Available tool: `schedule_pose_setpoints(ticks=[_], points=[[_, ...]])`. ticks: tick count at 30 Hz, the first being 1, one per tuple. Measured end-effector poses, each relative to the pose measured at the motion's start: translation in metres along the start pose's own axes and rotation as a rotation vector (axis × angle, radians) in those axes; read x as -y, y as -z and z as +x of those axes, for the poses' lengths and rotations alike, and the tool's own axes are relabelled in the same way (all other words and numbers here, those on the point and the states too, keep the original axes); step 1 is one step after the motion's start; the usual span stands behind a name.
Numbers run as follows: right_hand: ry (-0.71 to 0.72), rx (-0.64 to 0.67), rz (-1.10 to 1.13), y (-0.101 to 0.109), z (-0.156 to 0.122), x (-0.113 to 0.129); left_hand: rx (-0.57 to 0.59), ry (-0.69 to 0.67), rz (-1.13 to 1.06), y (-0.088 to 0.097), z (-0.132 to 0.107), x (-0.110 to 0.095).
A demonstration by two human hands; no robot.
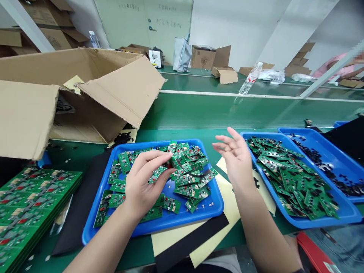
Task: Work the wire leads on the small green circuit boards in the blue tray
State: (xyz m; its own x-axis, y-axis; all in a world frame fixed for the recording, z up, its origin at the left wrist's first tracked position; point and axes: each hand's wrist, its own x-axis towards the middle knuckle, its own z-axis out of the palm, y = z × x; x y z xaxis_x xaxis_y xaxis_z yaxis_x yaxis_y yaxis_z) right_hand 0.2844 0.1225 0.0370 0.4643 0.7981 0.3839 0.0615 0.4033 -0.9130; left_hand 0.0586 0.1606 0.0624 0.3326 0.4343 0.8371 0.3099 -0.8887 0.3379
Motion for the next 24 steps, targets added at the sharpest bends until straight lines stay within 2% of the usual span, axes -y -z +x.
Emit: schedule_pose_setpoints(ticks=[2,4,6,9,11,16,24], points=[[-0.022,-0.072,0.112,0.004,0.005,0.003,0.009,-0.04,0.016,0.0,0.001,-0.002],[-0.037,-0.02,0.18,0.003,0.003,0.01,0.044,-0.073,0.025,0.0,0.001,-0.003],[-0.069,0.177,0.202,-0.002,-0.006,0.017,0.075,-0.105,0.04,-0.001,0.0,-0.004],[-0.227,0.554,0.235,-0.015,-0.024,0.026,0.094,-0.141,0.07,-0.003,-0.003,-0.005],[-0.331,0.673,0.27,-0.022,-0.033,0.03,0.1,-0.162,0.072,-0.003,-0.004,-0.004],[-0.396,0.652,0.331,-0.026,-0.038,0.031,0.105,-0.169,0.075,-0.005,-0.004,-0.003],[-0.432,0.641,0.426,-0.03,-0.037,0.031,0.162,-0.064,0.017,-0.007,-0.004,-0.008]])
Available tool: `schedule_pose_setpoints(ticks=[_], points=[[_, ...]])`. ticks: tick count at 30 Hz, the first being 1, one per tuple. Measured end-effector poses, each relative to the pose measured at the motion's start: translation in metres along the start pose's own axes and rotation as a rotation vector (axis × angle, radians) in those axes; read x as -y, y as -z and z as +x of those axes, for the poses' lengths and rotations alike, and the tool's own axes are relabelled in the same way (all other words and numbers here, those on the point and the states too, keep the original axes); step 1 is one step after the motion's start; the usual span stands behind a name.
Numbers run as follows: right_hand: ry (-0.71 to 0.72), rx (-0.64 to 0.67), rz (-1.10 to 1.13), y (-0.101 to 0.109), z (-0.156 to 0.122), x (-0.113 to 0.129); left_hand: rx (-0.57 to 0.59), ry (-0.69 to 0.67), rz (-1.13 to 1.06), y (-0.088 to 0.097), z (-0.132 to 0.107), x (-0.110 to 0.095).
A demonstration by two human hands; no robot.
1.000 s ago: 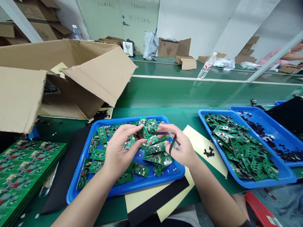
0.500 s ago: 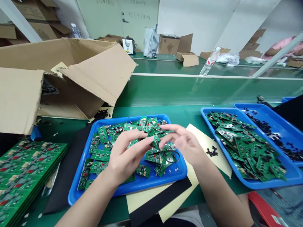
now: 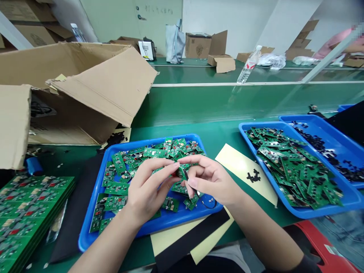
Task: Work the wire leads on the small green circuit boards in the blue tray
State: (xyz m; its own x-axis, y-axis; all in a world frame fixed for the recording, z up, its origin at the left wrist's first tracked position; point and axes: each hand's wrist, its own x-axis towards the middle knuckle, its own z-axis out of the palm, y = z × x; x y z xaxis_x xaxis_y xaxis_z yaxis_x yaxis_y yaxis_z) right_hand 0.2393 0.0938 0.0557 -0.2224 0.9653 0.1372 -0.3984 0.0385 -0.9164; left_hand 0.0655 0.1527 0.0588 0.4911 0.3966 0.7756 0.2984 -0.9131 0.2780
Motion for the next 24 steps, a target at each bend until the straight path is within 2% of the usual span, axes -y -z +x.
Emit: schedule_pose_setpoints(ticks=[7,11,16,21,24], points=[[-0.035,0.097,0.184,0.0033,0.0023,-0.0037,0.048,0.049,-0.168,-0.0002,0.0004,0.0004],[-0.007,0.091,0.146,0.0034,0.0019,-0.0038,0.05,0.063,-0.222,-0.0015,-0.0006,0.0004],[0.081,-0.015,-0.075,0.0012,0.0006,-0.0054,0.063,0.083,-0.214,-0.0035,-0.0018,0.0002],[0.212,-0.177,-0.474,0.0002,0.0005,-0.0079,0.208,0.204,-0.249,-0.005,-0.0042,-0.0017],[0.326,-0.192,-0.653,-0.0009,0.0012,-0.009,0.246,0.236,-0.288,-0.0057,-0.0059,-0.004]])
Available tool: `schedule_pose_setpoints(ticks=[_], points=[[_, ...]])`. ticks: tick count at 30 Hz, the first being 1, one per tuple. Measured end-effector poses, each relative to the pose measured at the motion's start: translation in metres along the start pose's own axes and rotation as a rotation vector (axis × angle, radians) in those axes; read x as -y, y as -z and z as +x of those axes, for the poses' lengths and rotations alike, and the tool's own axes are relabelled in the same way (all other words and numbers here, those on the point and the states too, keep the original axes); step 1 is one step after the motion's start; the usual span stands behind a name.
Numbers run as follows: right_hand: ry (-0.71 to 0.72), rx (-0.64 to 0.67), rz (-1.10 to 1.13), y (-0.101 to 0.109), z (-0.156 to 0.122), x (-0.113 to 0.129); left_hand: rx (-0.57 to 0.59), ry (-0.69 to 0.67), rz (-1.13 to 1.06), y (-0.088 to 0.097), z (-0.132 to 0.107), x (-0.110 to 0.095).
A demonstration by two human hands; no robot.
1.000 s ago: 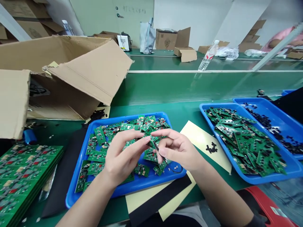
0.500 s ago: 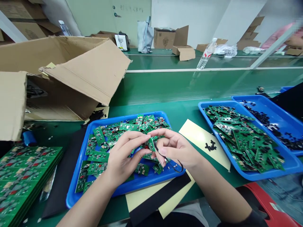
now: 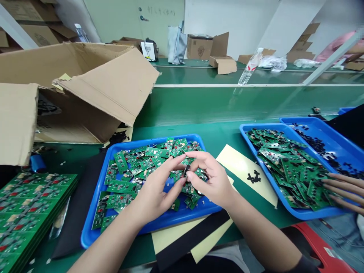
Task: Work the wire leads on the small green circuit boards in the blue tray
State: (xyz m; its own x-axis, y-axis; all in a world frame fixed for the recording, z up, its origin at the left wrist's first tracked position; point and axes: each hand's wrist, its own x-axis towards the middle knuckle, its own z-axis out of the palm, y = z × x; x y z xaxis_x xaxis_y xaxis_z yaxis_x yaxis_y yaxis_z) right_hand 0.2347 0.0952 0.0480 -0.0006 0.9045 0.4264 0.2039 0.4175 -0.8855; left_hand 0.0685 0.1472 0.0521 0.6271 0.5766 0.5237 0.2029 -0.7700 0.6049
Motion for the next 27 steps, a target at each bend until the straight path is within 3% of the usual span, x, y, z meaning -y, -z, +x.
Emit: schedule_pose_setpoints(ticks=[8,12,27], points=[[0.167,0.005,-0.23,-0.008,-0.003,-0.004,-0.077,0.068,0.014,-0.006,-0.008,0.0],[0.215,0.012,-0.273,-0.011,-0.003,-0.006,-0.088,0.022,0.065,-0.009,-0.007,-0.001],[0.116,0.05,-0.258,-0.008,-0.005,-0.004,-0.076,-0.119,0.239,-0.006,0.0,-0.001]])
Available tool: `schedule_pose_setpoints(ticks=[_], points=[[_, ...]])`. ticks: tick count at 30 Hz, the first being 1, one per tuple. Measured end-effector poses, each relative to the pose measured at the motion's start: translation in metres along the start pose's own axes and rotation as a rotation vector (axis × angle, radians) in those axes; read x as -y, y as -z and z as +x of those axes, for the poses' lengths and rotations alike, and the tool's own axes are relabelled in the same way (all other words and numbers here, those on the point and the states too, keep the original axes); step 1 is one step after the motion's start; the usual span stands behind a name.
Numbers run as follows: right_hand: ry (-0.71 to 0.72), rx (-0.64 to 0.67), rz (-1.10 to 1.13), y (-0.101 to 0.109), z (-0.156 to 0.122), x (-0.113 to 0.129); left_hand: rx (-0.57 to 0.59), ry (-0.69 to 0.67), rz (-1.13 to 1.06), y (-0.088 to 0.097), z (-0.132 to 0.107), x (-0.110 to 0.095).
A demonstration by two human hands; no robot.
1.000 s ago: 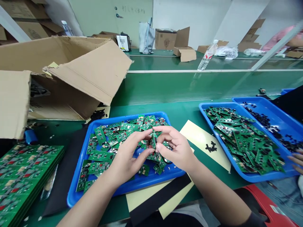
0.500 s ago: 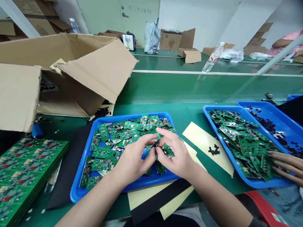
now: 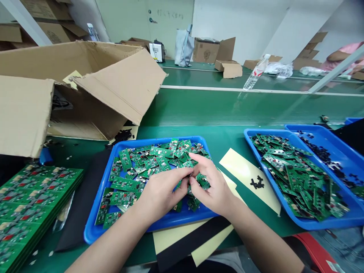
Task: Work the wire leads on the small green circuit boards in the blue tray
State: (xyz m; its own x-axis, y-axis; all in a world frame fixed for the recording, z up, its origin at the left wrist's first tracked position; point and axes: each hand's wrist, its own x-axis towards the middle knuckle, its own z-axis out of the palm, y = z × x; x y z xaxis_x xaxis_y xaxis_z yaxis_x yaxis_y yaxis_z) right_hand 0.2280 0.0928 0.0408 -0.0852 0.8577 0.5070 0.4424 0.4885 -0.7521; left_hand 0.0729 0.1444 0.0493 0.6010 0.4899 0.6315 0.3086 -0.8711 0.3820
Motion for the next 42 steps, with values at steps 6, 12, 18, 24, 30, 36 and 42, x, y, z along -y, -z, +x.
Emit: schedule_pose_setpoints(ticks=[6,12,18,24,30,36,42], points=[[-0.02,0.036,-0.024,0.003,-0.001,0.0,0.075,0.015,-0.103,0.001,-0.004,-0.001],[-0.01,0.058,-0.08,0.003,-0.002,0.0,0.089,0.01,-0.081,-0.001,-0.007,0.001],[-0.061,0.093,-0.141,0.0,-0.005,-0.002,0.196,-0.036,0.025,0.0,-0.008,0.002],[-0.084,0.034,-0.325,0.003,-0.006,-0.006,0.12,-0.107,0.096,-0.004,-0.011,0.001],[-0.279,-0.113,-0.177,0.025,0.004,-0.015,-0.224,0.399,-0.283,0.009,-0.001,0.001],[-0.342,0.183,0.076,0.011,0.001,0.001,-0.223,0.616,-0.677,0.012,0.006,-0.003],[-0.405,0.17,0.123,0.005,0.001,0.004,-0.186,0.571,-0.639,0.011,0.004,-0.002]])
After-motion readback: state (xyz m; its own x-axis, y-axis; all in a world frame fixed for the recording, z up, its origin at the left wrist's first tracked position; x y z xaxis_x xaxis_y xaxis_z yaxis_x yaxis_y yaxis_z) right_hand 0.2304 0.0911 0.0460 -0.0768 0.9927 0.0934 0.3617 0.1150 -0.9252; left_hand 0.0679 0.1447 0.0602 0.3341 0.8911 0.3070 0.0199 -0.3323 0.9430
